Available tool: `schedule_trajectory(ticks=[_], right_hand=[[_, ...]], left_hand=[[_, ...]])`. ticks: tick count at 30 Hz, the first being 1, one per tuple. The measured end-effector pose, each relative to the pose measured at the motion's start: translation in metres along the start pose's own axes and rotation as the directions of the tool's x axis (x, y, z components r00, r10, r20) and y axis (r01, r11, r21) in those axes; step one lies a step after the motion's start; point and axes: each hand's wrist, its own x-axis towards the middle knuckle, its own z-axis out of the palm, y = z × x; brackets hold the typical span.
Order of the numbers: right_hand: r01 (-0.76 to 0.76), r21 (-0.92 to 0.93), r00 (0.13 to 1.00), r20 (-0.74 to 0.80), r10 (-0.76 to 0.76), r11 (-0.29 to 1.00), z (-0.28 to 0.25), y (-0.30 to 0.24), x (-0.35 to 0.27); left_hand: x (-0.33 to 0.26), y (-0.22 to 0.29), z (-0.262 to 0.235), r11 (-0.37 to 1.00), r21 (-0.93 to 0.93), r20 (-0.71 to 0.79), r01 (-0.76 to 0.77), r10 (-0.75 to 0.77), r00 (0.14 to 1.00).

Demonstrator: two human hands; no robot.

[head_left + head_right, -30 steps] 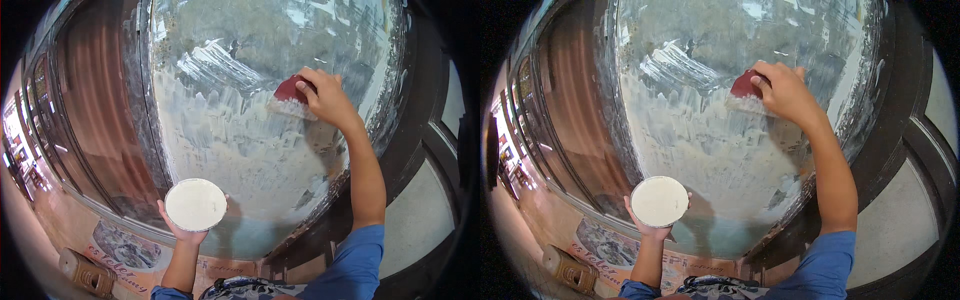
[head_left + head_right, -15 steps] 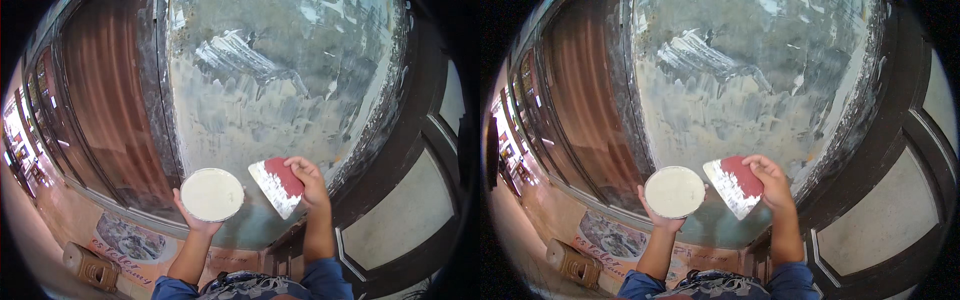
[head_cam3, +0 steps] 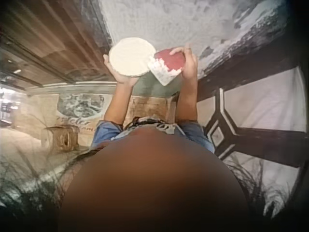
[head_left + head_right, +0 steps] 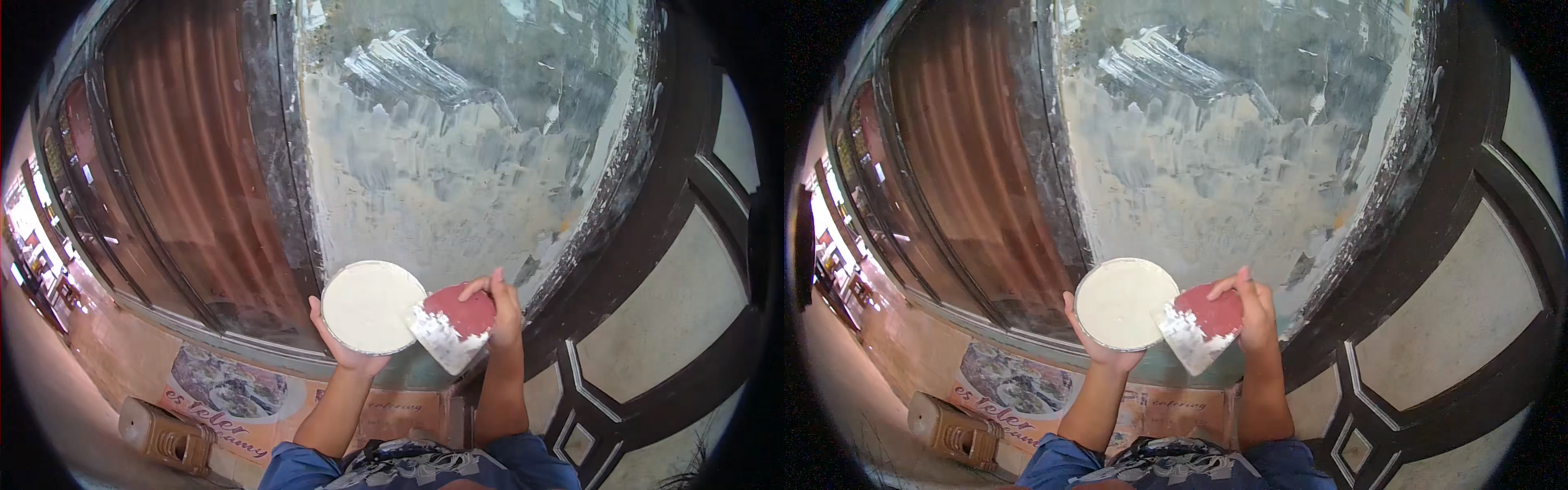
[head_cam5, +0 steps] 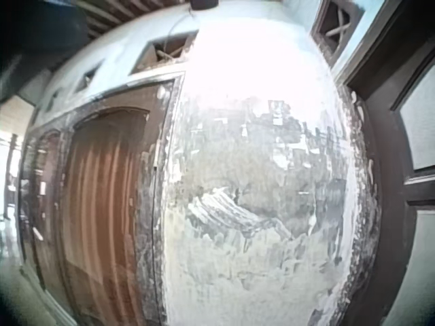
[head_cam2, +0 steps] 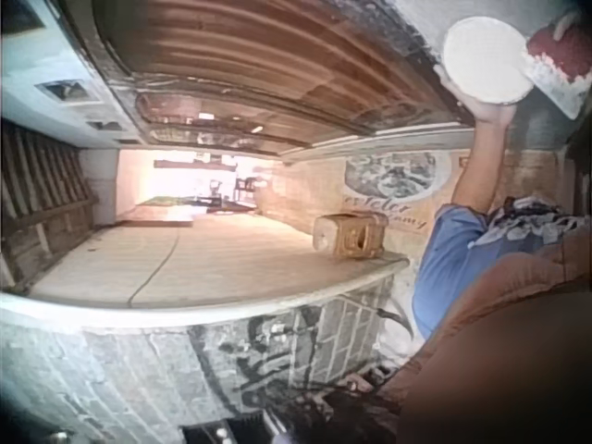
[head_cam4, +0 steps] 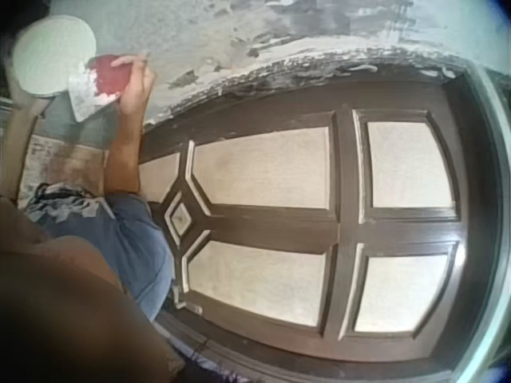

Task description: The person applies wall putty to a damaged wall surface using a putty knife, smoothing it out to repair the wall.

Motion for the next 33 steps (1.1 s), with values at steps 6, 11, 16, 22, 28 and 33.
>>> schedule_trajectory(ticks=[6,11,16,22,28,33], right_hand=[[0.056,0.065,0.998,0.008,-0.057,0.996,0.020,-0.002,-0.011],[0.055,0.137,0.998,0.012,-0.057,0.989,0.028,0.006,-0.007],[0.077,0.220,0.996,0.025,-0.085,0.972,0.024,0.011,-0.005],[0.160,0.242,0.986,-0.079,-0.145,0.957,0.024,0.008,-0.003],[0.078,0.279,0.997,-0.041,-0.069,0.957,0.005,0.012,0.003],[0.133,0.279,0.989,-0.096,-0.110,0.951,-0.014,0.010,0.006]], left_hand=[[-0.015,0.016,-0.001,0.999,0.013,-0.025,-0.030,0.030,0.999],[-0.014,0.023,-0.003,1.000,-0.007,-0.014,-0.020,0.020,1.000],[-0.014,0.026,-0.001,1.000,0.024,-0.055,-0.018,0.019,0.998],[-0.005,0.025,-0.004,1.000,-0.003,-0.056,-0.004,0.004,0.998],[0.008,0.014,-0.006,0.998,0.003,0.026,0.069,-0.069,0.997],[0.015,0.001,0.002,0.997,-0.004,0.035,0.078,-0.078,0.996]])
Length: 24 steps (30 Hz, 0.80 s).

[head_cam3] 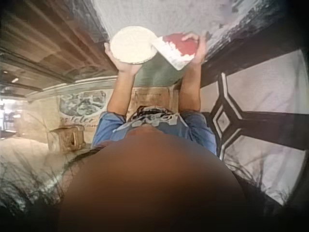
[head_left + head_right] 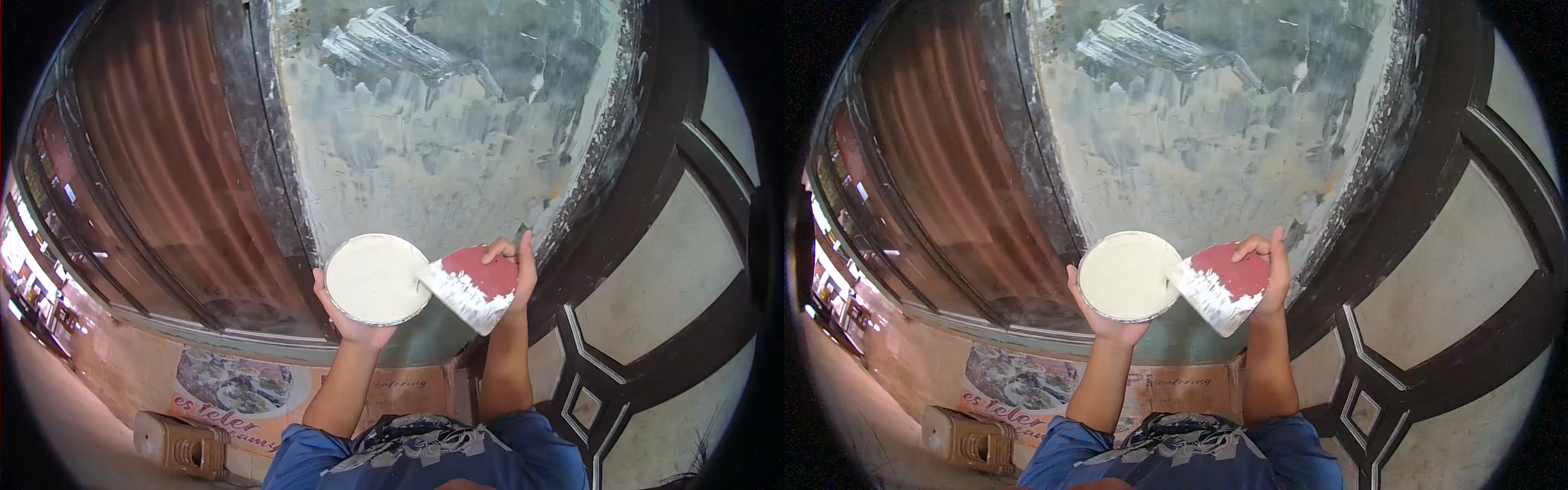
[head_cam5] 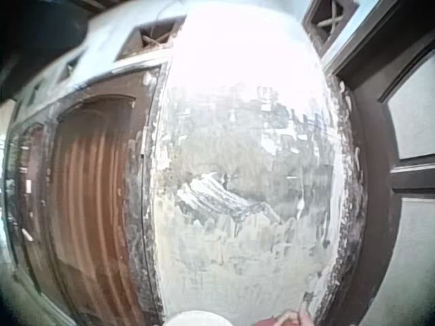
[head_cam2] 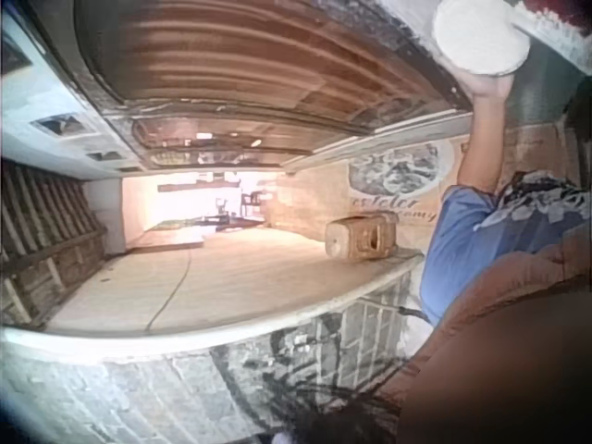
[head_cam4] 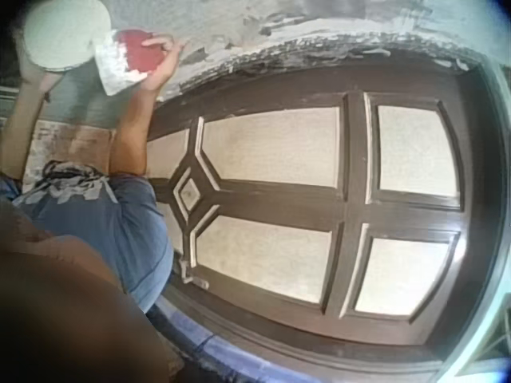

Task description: The person applies wall putty to a damaged wall surface using a putty knife, smoothing it out to repair the wall.

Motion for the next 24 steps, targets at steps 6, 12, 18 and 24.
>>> schedule_trajectory(ticks=[6,12,18,24], right_hand=[[-0.156,0.525,0.968,-0.088,0.235,0.837,-0.011,-0.002,0.006],[-0.317,0.866,0.945,0.256,0.202,0.387,-0.039,0.018,0.011],[-0.249,0.884,0.961,0.174,0.215,0.395,-0.050,-0.001,0.020],[0.241,0.017,0.961,0.133,-0.241,0.970,-0.031,-0.120,0.088]], left_hand=[[0.005,-0.018,0.011,0.994,-0.018,0.060,0.107,-0.106,0.993],[0.017,-0.040,0.018,0.987,-0.031,0.052,0.158,-0.157,0.986],[0.025,-0.055,0.026,0.982,-0.114,0.007,0.151,-0.151,0.989],[0.021,-0.032,0.036,0.985,-0.020,0.114,0.171,-0.168,0.979]])
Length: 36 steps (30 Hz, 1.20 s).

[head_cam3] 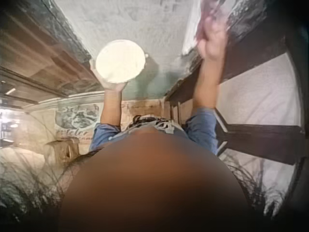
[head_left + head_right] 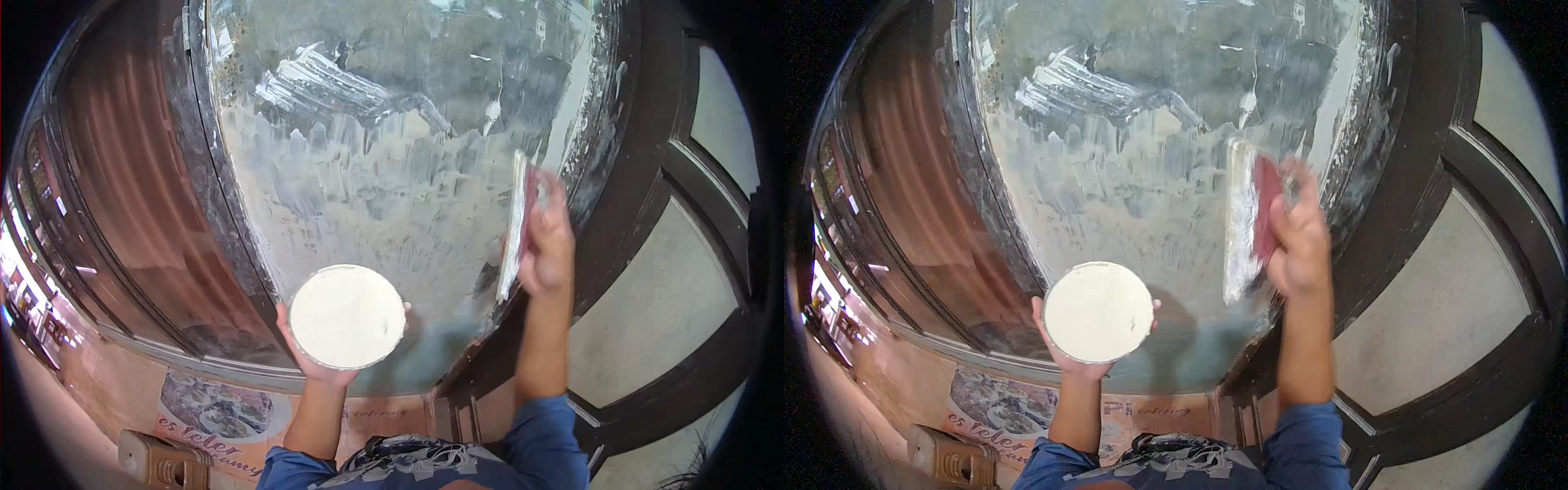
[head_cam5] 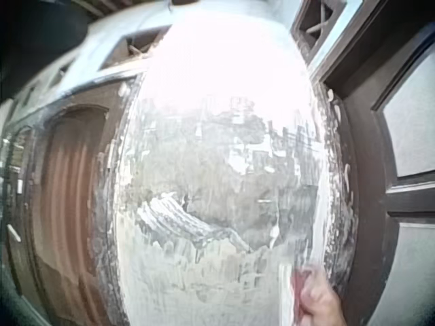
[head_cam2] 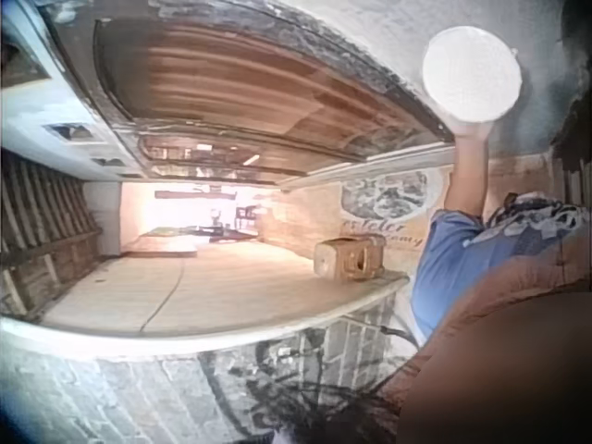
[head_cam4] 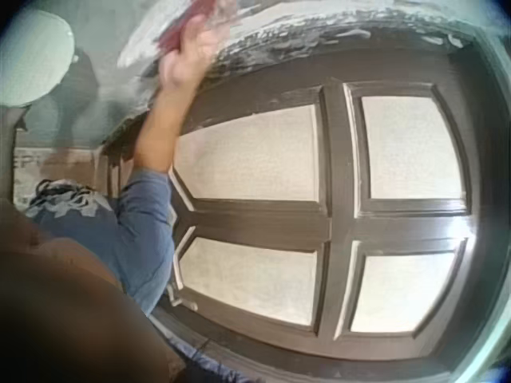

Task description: The person applies wall putty to a damaged wall surface using a putty knife, smoothing it out to repair the wall.

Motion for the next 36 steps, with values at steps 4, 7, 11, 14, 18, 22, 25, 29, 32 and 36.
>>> schedule_trajectory(ticks=[4,7,11,14,18,22,25,29,32,36], right_hand=[[0.211,-0.667,0.968,0.245,-0.057,0.714,-0.001,-0.071,0.096],[0.315,-0.851,0.935,0.353,0.015,0.421,0.001,-0.088,0.151],[0.488,-0.866,0.867,0.495,0.052,0.112,0.013,-0.079,0.173],[0.490,-0.869,0.861,0.495,0.116,0.074,0.027,-0.079,0.175],[0.546,-0.835,0.826,0.550,0.122,0.067,0.025,-0.063,0.179],[0.598,-0.802,0.798,0.597,0.081,0.018,0.021,-0.056,0.188],[0.616,-0.788,0.788,0.615,0.030,-0.009,0.020,-0.059,0.188],[0.659,-0.750,0.743,0.661,0.104,0.057,0.020,-0.053,0.186],[0.687,-0.724,0.720,0.690,-0.069,-0.061,0.028,-0.061,0.193],[0.654,-0.755,0.754,0.655,0.048,0.039,0.027,-0.059,0.186]], left_hand=[[0.003,0.004,0.006,0.999,-0.040,0.028,-0.029,0.030,0.999],[0.006,0.000,0.005,0.998,-0.055,0.065,-0.044,0.048,0.997],[0.012,-0.006,-0.001,0.991,-0.012,0.045,-0.132,0.133,0.990],[0.017,-0.011,-0.004,0.990,-0.011,0.041,-0.142,0.143,0.989],[0.020,-0.019,-0.009,0.986,-0.054,0.045,-0.158,0.160,0.986],[0.023,-0.030,-0.014,0.979,-0.036,-0.004,-0.199,0.199,0.980],[0.021,-0.034,-0.021,0.973,-0.029,-0.017,-0.228,0.227,0.974],[0.011,-0.035,-0.019,0.960,0.002,-0.035,-0.280,0.280,0.959],[0.004,-0.036,-0.016,0.952,0.010,-0.033,-0.305,0.306,0.952],[0.004,-0.041,-0.021,0.947,-0.045,0.028,-0.319,0.321,0.947]])
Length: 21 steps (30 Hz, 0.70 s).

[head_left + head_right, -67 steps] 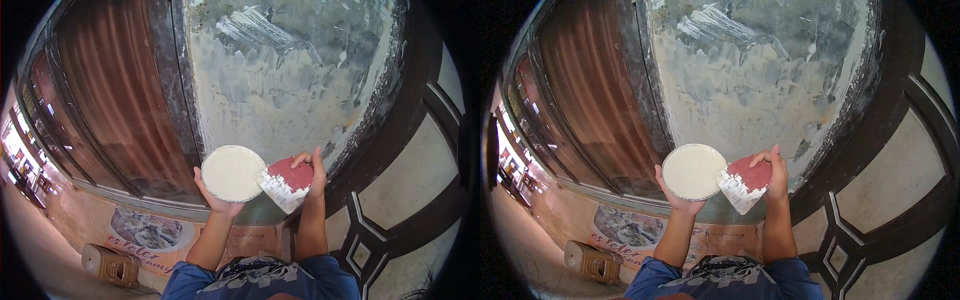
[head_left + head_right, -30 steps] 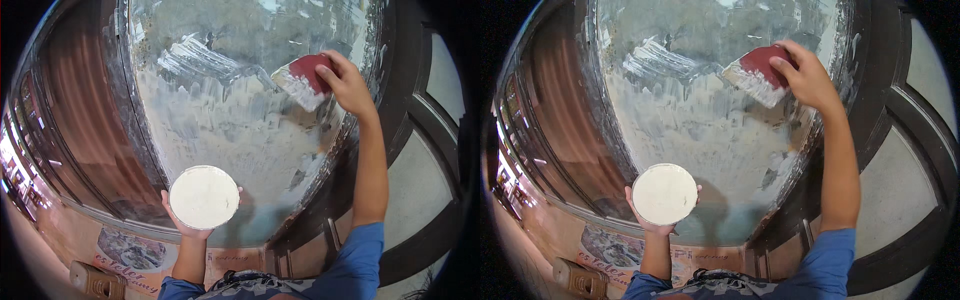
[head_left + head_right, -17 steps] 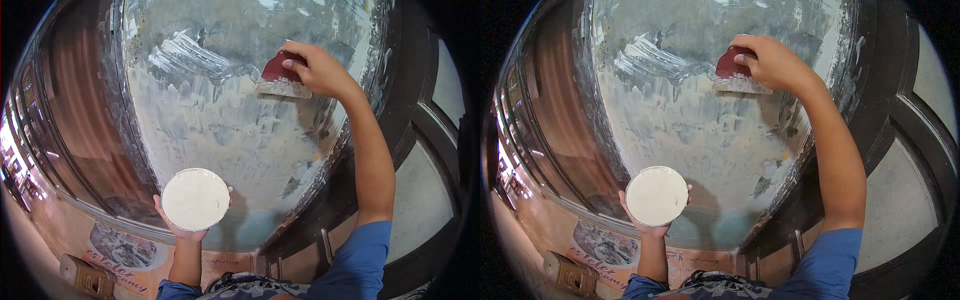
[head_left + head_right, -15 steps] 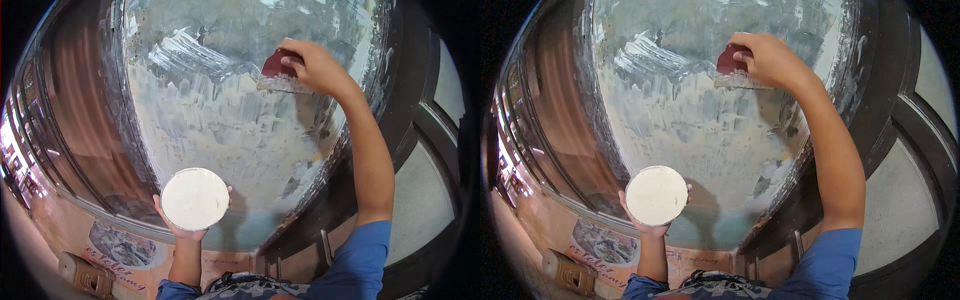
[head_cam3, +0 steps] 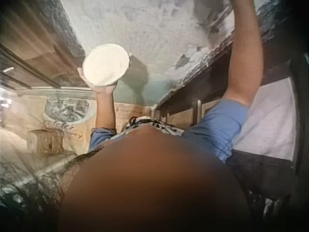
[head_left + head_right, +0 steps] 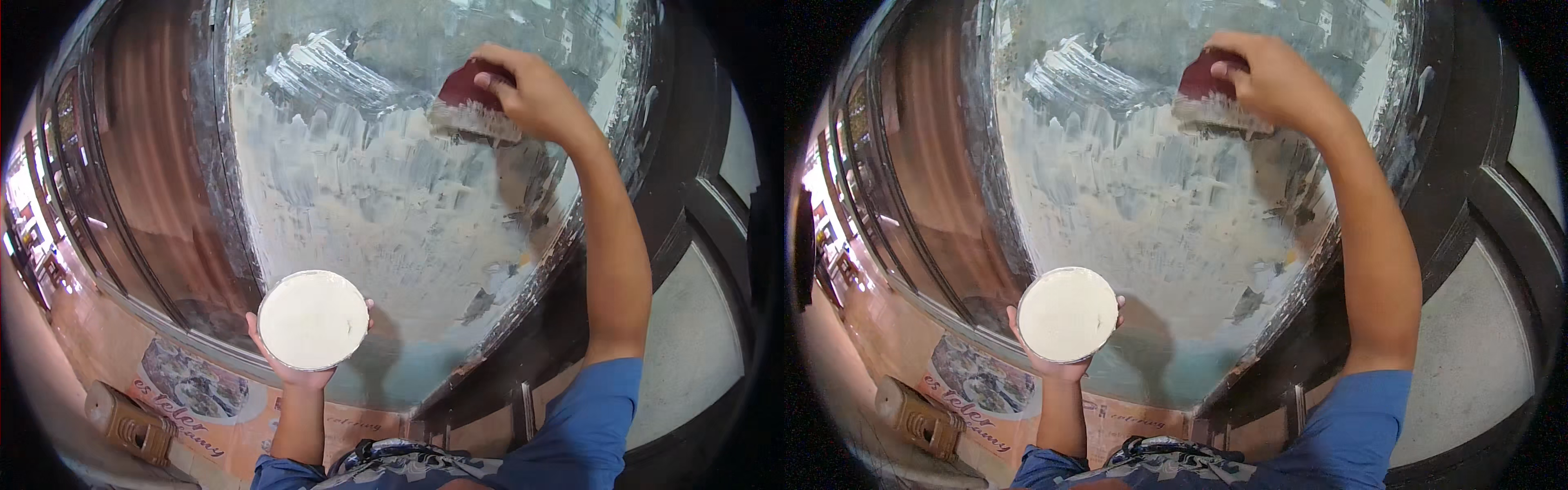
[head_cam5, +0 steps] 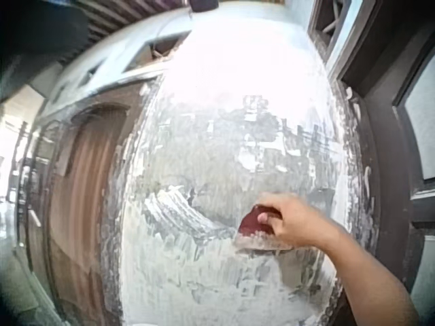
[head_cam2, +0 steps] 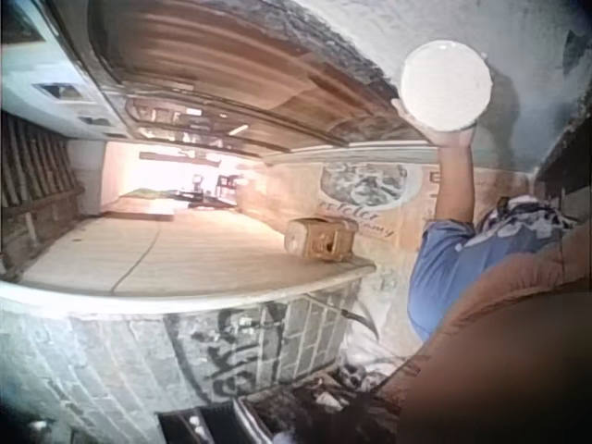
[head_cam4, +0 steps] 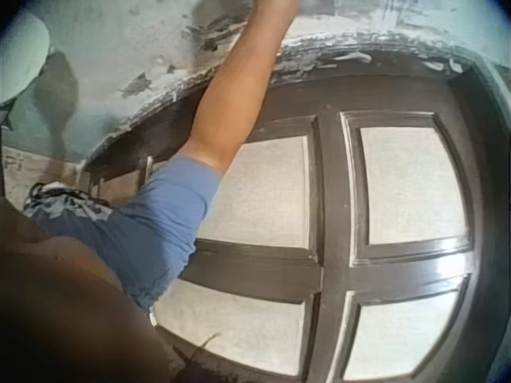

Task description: The person applies wall putty to a damaged wall surface using a putty knife, smoothing it out to repair the wall.

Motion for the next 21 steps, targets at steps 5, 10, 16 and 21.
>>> schedule_trajectory(ticks=[5,10,16,21], right_hand=[[0.026,-0.086,0.999,-0.042,-0.030,0.996,0.007,0.005,0.004],[0.029,0.018,0.999,-0.030,-0.029,0.999,-0.006,-0.006,0.005],[0.005,-0.175,0.999,-0.039,-0.012,0.984,0.005,-0.005,0.005],[-0.035,-0.020,0.998,0.051,0.036,0.999,-0.006,-0.018,0.002]], left_hand=[[-0.005,0.000,0.000,1.000,0.000,-0.031,-0.010,0.010,0.999],[-0.008,0.000,-0.003,0.999,-0.024,-0.024,-0.033,0.033,0.999],[-0.017,0.002,-0.012,0.995,0.055,-0.103,-0.079,0.084,0.991],[-0.026,0.006,-0.008,0.994,0.062,-0.095,-0.090,0.095,0.991]])
